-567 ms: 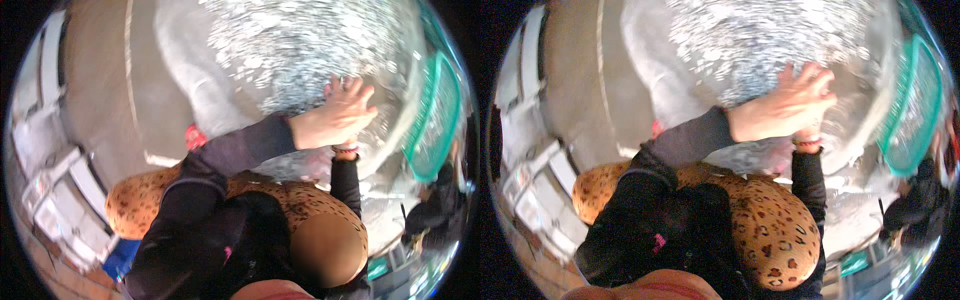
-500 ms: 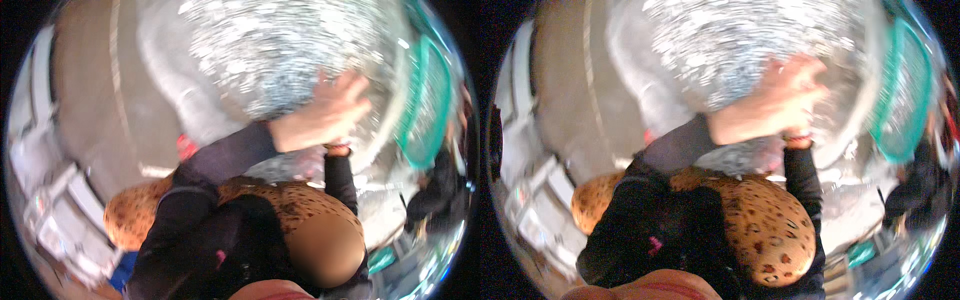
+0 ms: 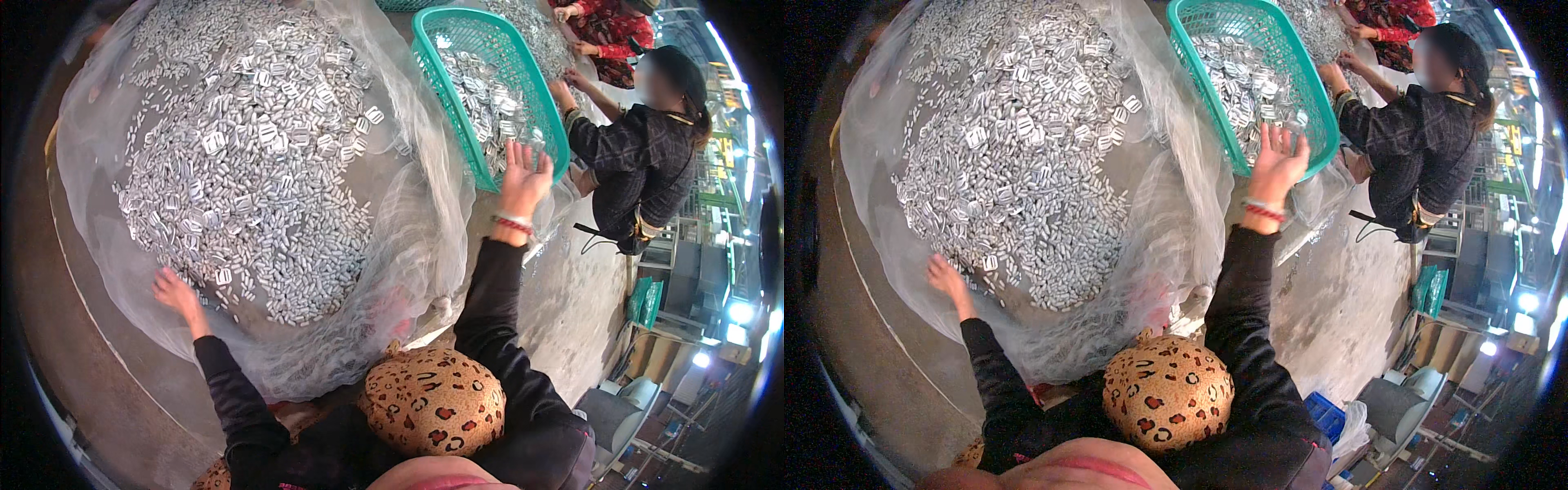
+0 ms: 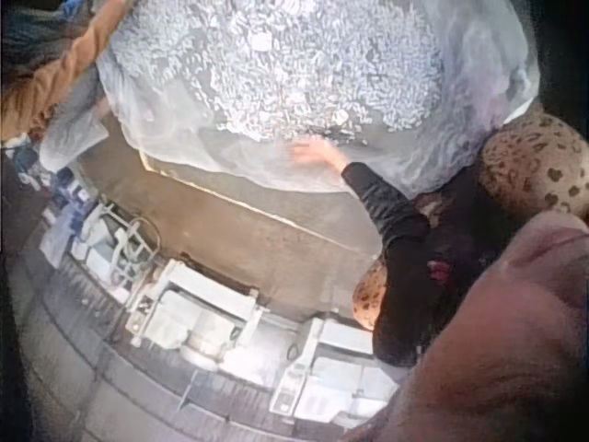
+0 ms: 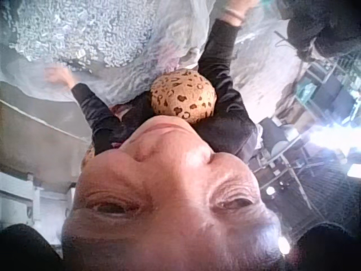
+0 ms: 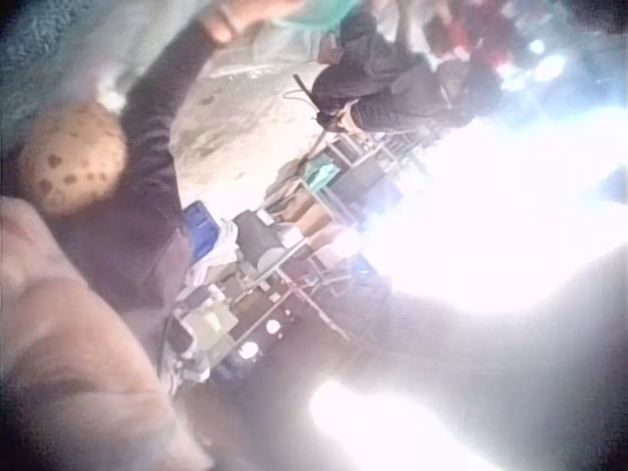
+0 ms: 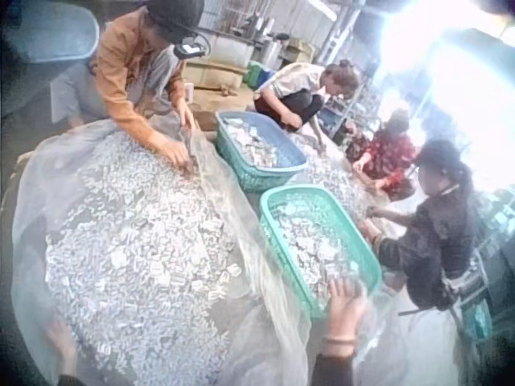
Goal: The person sits on the floor and sorts small white plastic buckles from a large pile on a sheet, picking them up by hand and placing them into a green basket. Other people are also sorting similar items nearby.
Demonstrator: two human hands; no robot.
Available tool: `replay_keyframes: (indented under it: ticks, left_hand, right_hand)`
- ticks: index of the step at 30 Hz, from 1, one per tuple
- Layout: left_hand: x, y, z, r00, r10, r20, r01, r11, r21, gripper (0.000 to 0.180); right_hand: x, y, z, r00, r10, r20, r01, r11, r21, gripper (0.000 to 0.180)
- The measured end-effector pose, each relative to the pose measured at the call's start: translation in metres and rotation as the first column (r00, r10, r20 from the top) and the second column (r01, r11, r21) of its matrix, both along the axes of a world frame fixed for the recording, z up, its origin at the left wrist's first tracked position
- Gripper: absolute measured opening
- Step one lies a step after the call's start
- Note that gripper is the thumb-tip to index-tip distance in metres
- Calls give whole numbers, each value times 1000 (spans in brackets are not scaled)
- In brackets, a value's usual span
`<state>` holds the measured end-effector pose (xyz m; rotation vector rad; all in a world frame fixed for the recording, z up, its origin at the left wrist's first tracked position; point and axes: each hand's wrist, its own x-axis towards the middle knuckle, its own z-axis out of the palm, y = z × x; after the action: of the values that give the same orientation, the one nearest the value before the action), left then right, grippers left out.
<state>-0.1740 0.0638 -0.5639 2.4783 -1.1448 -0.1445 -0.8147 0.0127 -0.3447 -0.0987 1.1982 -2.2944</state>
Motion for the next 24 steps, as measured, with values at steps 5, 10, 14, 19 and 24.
replay_keyframes:
  ticks: [5,10,14,19,24]
  left_hand:
    - [-95,3,23,996,-70,53,76,989,-128,60]
    - [-153,29,23,995,-100,26,103,983,-153,54]
    - [-216,19,50,966,-198,-165,144,946,-291,48]
    - [-261,8,51,786,-239,-570,109,961,-253,51]
    - [-274,8,83,264,-129,-956,62,991,-117,68]
  right_hand:
    - [155,-14,-31,282,516,-809,-285,850,443,30]
    - [281,-32,-84,-445,672,-592,-237,550,801,68]
    - [312,0,-96,-562,643,-521,-117,562,819,66]
    - [288,37,-134,-300,771,-561,-428,417,802,45]
    - [260,36,-101,29,999,-29,-796,41,604,39]
